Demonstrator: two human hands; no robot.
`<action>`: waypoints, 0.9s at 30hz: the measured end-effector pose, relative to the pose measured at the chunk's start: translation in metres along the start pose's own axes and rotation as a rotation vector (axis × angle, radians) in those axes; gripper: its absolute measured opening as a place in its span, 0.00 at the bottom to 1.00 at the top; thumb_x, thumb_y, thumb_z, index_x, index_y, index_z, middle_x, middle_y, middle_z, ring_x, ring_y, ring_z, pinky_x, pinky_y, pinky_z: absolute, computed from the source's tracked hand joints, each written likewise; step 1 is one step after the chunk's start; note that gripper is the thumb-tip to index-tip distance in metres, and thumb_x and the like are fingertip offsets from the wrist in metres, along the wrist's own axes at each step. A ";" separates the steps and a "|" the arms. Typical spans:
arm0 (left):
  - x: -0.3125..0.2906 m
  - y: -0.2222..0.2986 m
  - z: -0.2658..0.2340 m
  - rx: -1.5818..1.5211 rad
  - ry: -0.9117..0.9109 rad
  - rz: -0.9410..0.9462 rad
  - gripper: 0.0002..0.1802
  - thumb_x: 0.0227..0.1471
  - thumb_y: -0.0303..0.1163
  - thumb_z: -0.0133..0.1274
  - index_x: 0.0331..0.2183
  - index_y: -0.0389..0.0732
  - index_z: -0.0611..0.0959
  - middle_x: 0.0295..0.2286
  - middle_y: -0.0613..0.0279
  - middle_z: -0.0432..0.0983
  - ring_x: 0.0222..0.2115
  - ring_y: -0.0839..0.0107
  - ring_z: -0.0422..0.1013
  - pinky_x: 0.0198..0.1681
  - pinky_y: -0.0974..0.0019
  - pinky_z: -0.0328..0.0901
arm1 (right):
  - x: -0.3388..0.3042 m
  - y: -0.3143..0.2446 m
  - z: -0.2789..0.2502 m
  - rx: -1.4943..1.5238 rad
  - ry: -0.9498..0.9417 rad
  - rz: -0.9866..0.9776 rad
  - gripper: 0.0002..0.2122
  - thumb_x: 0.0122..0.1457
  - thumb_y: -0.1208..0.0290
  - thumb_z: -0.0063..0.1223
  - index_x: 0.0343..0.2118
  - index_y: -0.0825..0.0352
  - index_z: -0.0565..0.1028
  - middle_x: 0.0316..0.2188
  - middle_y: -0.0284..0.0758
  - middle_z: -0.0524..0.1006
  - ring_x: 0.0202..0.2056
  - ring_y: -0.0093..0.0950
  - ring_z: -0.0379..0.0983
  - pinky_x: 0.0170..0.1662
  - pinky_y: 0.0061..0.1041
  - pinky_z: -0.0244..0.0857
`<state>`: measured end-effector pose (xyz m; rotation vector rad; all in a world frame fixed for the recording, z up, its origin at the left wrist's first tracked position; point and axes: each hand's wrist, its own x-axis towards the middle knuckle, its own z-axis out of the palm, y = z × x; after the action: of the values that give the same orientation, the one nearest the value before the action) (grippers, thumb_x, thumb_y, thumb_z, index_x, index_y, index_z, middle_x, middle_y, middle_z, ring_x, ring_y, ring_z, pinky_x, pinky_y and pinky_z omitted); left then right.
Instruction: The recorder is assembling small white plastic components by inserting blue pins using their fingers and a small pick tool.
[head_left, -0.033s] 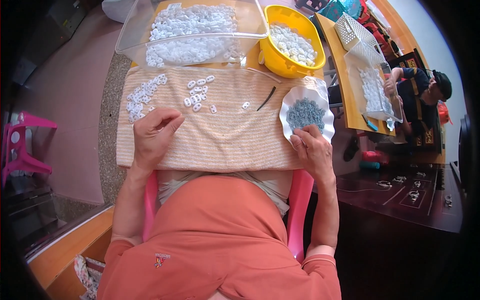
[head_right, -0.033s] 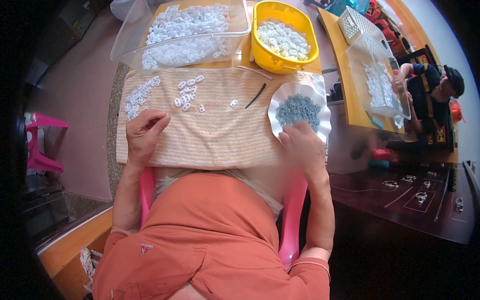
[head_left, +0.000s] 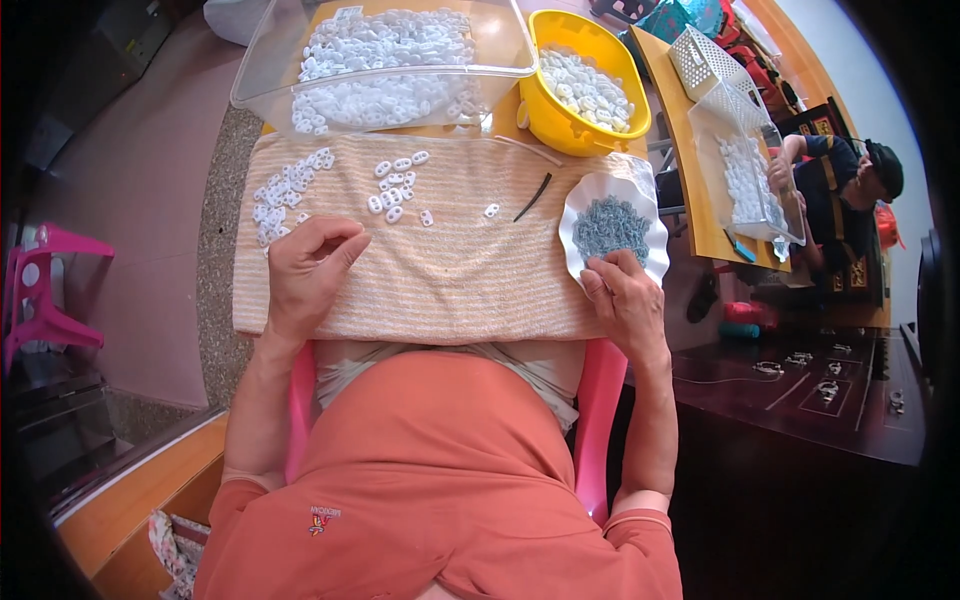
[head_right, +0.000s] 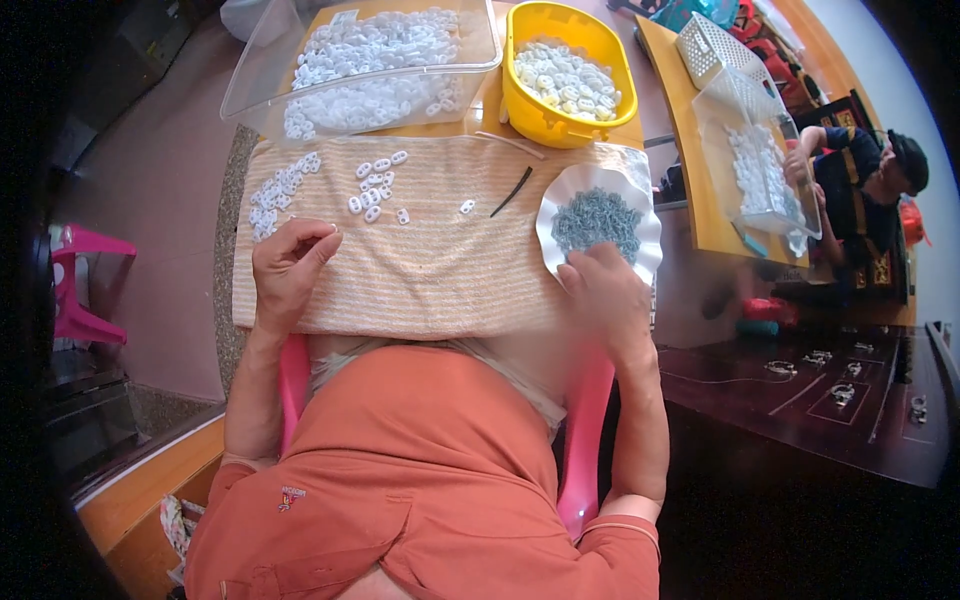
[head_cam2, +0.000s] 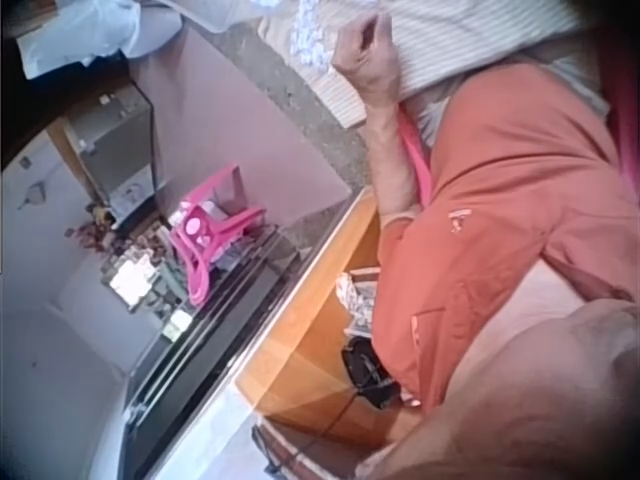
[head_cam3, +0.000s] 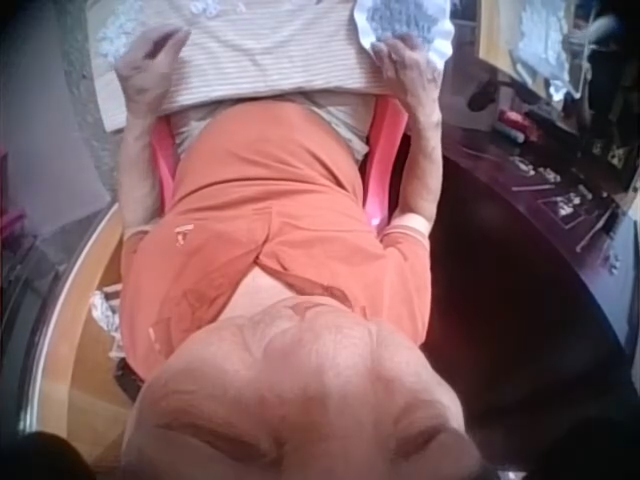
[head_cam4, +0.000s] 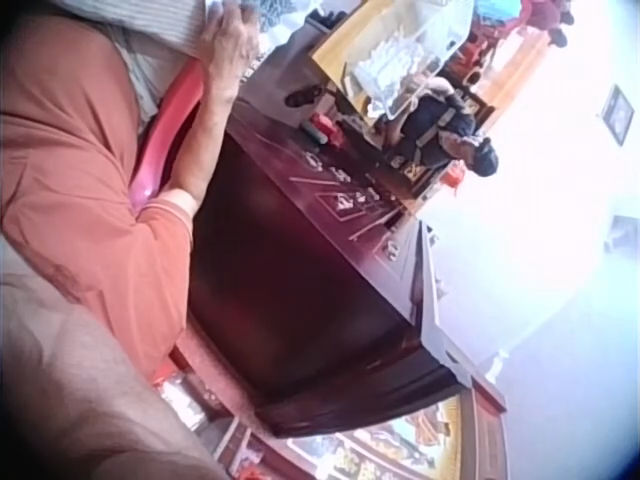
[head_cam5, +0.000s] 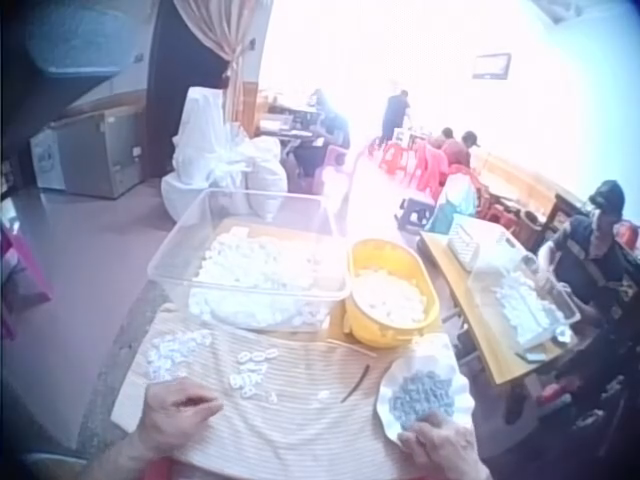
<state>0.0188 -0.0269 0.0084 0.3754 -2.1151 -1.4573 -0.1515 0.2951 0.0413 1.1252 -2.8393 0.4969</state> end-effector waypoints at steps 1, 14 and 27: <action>0.000 -0.001 0.000 0.001 0.001 0.000 0.05 0.47 0.22 0.60 0.30 0.33 0.82 0.26 0.62 0.77 0.26 0.80 0.71 0.29 0.77 0.65 | 0.000 0.000 0.001 0.008 0.007 -0.014 0.09 0.57 0.65 0.54 0.35 0.65 0.78 0.32 0.38 0.75 0.30 0.39 0.75 0.33 0.34 0.67; -0.005 -0.003 0.006 -0.335 -0.120 -0.272 0.07 0.50 0.22 0.58 0.34 0.35 0.82 0.27 0.68 0.77 0.28 0.83 0.71 0.32 0.80 0.66 | 0.002 -0.005 0.003 0.063 0.024 -0.003 0.08 0.55 0.66 0.53 0.35 0.63 0.77 0.34 0.37 0.75 0.35 0.38 0.74 0.36 0.35 0.67; -0.006 -0.004 0.008 -0.350 -0.186 -0.279 0.09 0.49 0.20 0.57 0.36 0.34 0.82 0.28 0.69 0.77 0.29 0.83 0.71 0.34 0.79 0.66 | -0.006 -0.008 0.021 -0.135 0.174 -0.181 0.08 0.53 0.68 0.57 0.33 0.66 0.78 0.29 0.36 0.74 0.31 0.35 0.73 0.31 0.33 0.66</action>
<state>0.0186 -0.0191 0.0006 0.4247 -1.9481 -2.0547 -0.1401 0.2869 0.0231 1.2326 -2.5512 0.3647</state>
